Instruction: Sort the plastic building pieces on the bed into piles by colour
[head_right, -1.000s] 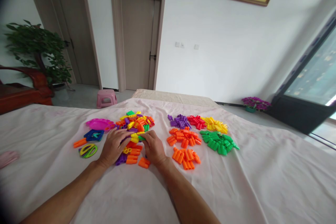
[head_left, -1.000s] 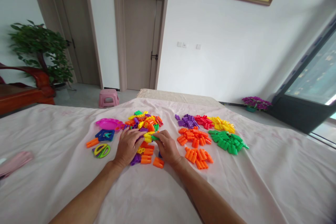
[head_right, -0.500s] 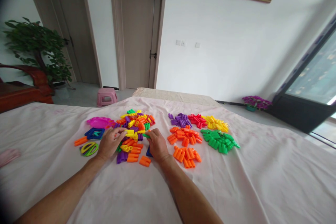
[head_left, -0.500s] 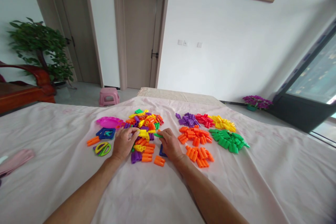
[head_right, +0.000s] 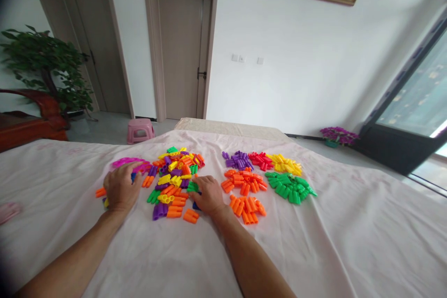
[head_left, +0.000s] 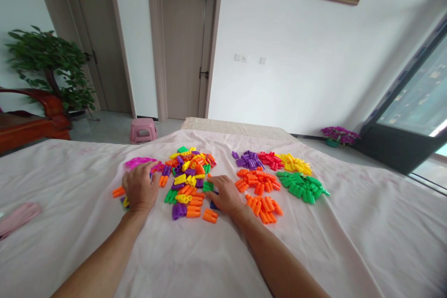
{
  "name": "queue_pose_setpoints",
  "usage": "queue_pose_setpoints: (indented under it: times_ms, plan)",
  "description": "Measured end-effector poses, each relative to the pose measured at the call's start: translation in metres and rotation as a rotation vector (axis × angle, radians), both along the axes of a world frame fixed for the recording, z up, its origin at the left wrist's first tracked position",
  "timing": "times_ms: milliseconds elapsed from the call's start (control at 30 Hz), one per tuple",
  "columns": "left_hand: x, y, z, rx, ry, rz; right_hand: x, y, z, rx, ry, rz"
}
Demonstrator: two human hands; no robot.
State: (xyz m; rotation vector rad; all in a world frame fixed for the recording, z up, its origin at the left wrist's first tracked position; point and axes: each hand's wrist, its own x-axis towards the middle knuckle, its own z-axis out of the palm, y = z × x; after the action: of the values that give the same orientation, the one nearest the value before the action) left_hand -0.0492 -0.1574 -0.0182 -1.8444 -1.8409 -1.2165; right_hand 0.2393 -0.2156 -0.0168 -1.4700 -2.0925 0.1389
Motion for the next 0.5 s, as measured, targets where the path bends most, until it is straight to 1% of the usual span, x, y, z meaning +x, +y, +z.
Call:
queue_pose_setpoints:
  times_ms: [133, 267, 367, 467, 500]
  plan:
    - [-0.003, -0.001, 0.002, -0.114, 0.050, 0.058, -0.006, -0.002, 0.005, -0.045, -0.059, -0.037]
    - [-0.004, -0.001, 0.003, -0.277, 0.097, 0.084, -0.007, -0.005, 0.004, 0.009, -0.055, -0.074]
    - [-0.009, 0.006, -0.004, -0.352, 0.153, 0.084, -0.003, -0.005, 0.005, 0.101, 0.001, -0.089]
    - [-0.014, 0.019, -0.015, -0.481, 0.231, 0.164, 0.007, 0.001, 0.012, 0.189, 0.069, -0.101]
    - [-0.015, 0.022, -0.019, -0.519, 0.263, 0.162, 0.013, 0.003, 0.015, 0.217, 0.093, -0.115]
